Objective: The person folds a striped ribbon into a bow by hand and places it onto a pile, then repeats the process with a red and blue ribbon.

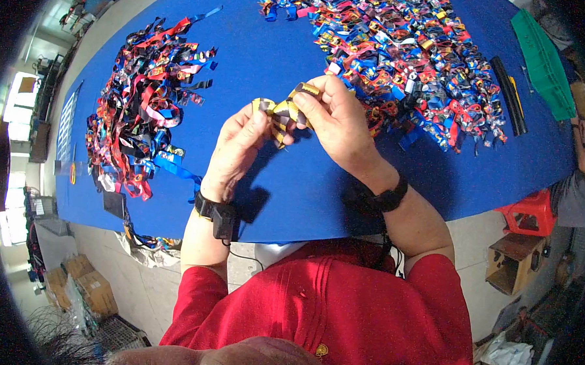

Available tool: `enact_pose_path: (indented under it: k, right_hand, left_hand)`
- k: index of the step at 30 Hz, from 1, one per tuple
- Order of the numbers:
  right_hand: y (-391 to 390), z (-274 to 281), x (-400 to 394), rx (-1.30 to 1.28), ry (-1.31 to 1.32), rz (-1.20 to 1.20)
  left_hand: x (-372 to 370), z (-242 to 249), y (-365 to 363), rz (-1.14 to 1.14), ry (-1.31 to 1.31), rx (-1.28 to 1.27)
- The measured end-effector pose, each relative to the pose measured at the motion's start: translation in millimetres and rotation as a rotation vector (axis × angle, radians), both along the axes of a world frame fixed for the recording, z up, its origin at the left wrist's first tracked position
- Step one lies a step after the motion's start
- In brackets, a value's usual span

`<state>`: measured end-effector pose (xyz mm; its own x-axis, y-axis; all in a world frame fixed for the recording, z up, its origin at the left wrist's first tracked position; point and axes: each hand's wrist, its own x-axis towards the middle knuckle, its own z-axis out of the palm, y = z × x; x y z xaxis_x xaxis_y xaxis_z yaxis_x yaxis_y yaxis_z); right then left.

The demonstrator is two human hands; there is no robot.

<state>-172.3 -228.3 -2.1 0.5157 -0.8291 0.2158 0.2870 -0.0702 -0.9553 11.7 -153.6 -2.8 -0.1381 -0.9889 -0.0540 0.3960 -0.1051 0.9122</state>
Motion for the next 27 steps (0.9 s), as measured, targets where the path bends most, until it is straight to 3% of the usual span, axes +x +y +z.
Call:
enact_pose_path:
  k: [11,18,27]
  right_hand:
    - [1,-8,4,0.093,0.056,0.100]
    - [-1,-14,1,0.129,0.112,0.197]
    - [0,-9,0,0.057,0.119,0.126]
  left_hand:
    - [-1,-5,0,0.239,0.037,0.022]
    - [-3,-6,0,0.237,0.093,0.022]
    - [-3,-12,-1,0.233,0.168,0.004]
